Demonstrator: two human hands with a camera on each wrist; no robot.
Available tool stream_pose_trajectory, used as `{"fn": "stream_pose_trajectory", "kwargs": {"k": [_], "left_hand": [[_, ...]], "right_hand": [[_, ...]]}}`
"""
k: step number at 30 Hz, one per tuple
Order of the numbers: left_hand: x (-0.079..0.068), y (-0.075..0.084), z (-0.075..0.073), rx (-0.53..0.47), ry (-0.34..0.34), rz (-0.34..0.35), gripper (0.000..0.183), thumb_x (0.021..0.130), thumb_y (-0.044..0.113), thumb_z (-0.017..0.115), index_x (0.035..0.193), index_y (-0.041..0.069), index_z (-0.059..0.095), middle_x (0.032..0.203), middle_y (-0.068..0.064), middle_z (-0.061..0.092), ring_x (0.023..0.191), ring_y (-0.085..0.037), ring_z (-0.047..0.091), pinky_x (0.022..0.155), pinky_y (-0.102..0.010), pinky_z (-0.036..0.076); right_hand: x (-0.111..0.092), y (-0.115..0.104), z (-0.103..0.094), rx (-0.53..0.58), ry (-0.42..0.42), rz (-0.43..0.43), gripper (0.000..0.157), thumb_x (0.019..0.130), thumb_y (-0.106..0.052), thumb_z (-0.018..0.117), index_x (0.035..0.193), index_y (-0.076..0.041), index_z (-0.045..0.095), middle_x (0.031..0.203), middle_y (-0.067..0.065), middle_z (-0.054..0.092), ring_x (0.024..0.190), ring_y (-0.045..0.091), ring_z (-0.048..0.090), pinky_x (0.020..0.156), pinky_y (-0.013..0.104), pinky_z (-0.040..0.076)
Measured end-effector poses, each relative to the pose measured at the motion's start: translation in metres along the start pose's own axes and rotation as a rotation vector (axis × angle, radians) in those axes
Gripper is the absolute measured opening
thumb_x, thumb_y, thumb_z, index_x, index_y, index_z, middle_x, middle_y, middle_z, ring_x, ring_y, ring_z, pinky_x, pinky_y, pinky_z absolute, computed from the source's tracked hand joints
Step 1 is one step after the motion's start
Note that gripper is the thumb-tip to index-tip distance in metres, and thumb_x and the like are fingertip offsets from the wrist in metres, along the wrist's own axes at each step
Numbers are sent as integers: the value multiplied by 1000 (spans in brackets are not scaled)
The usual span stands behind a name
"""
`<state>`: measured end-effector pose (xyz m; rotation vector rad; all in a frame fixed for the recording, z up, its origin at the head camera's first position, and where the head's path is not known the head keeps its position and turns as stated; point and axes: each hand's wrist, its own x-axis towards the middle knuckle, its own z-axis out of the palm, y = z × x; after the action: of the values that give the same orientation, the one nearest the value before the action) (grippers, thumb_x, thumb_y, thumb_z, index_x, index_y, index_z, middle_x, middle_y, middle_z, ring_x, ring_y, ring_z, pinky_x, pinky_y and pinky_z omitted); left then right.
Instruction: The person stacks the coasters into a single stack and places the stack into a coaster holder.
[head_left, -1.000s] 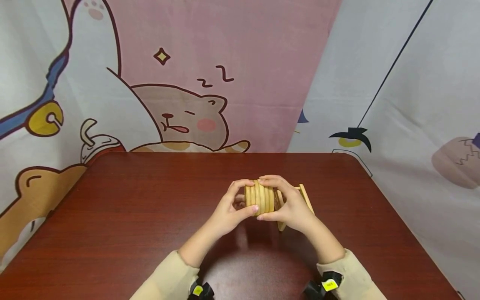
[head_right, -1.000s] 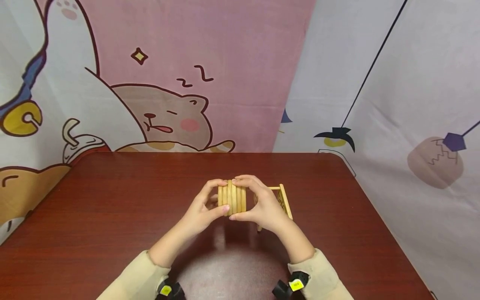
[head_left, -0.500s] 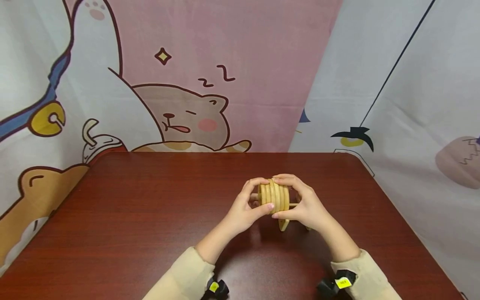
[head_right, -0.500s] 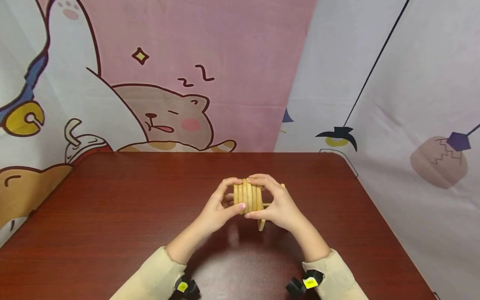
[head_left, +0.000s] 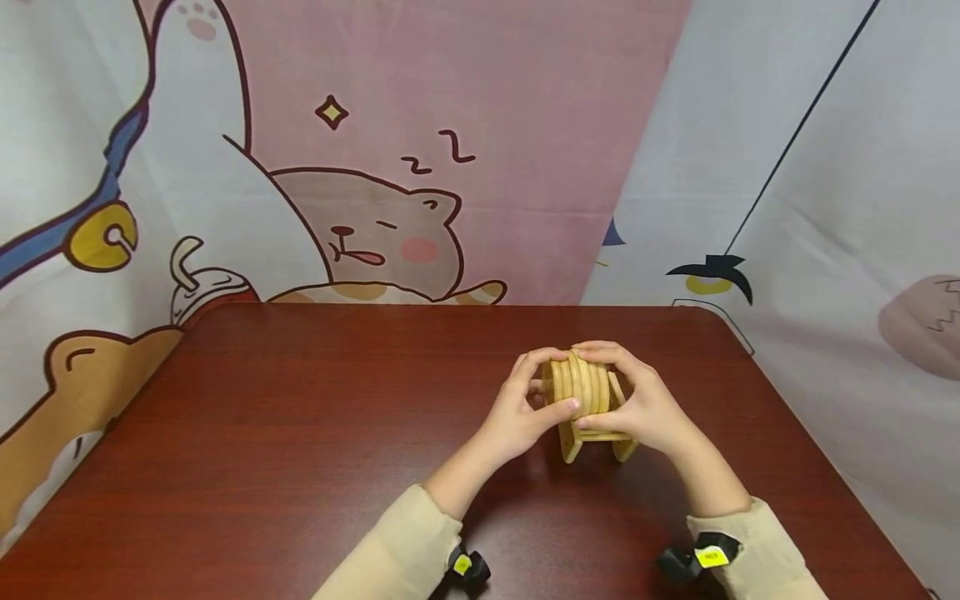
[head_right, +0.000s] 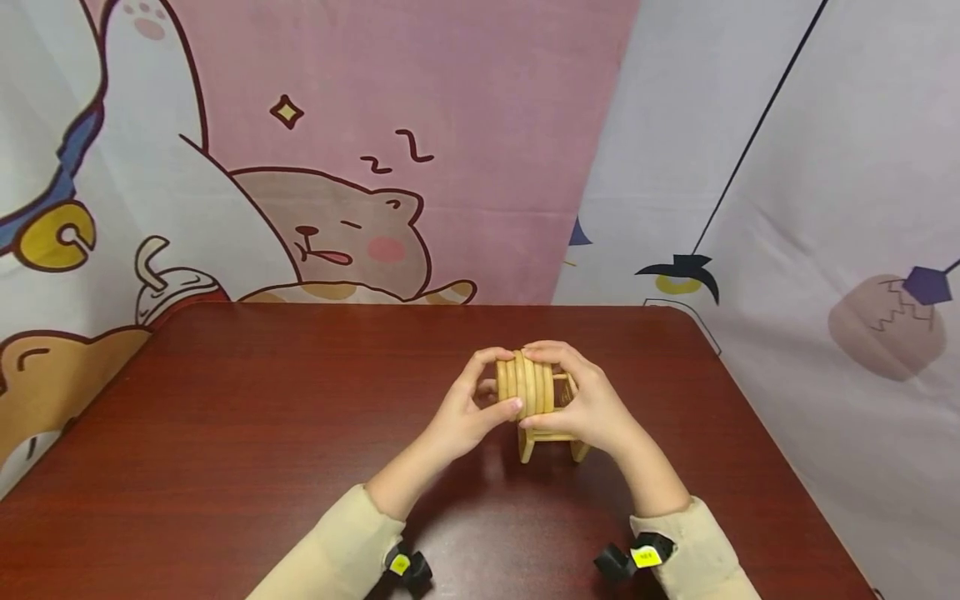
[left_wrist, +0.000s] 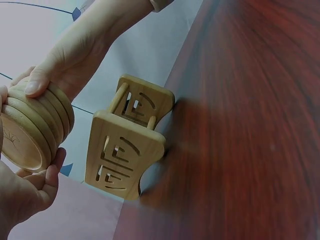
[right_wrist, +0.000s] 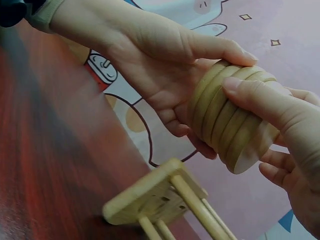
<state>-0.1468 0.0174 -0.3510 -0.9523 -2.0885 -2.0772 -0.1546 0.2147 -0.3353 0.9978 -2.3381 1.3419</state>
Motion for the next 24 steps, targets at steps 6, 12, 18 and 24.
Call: {"fn": "stream_pose_trajectory", "kwargs": {"k": [6, 12, 18, 24], "left_hand": [[5, 0, 6, 37, 16, -20, 48, 85, 1, 68, 129, 4, 46, 120, -12, 43, 93, -27, 58, 76, -34, 51], [8, -2, 13, 51, 23, -17, 48, 85, 2, 68, 128, 5, 46, 119, -11, 43, 90, -22, 56, 74, -31, 50], [12, -14, 21, 54, 30, -29, 49, 85, 4, 69, 128, 7, 47, 119, -10, 43, 87, -17, 54, 72, -29, 49], [19, -44, 32, 86, 51, -29, 53, 84, 11, 73, 130, 16, 48, 126, -7, 42, 96, -17, 53, 78, -32, 49]], "right_hand": [[0, 5, -7, -16, -6, -15, 77, 52, 11, 89, 120, 3, 54, 124, 21, 54, 115, 2, 49, 94, 20, 38], [-2, 12, -13, -7, -9, -22, 77, 51, 13, 87, 119, 5, 54, 123, 24, 53, 113, 2, 50, 91, 20, 39], [-7, 17, -19, -4, -14, -27, 78, 50, 15, 87, 120, 6, 52, 123, 26, 52, 112, 2, 50, 89, 19, 39], [-11, 25, -24, 11, -12, -26, 79, 49, 16, 86, 120, 6, 52, 122, 25, 52, 111, 4, 50, 87, 18, 40]]}}
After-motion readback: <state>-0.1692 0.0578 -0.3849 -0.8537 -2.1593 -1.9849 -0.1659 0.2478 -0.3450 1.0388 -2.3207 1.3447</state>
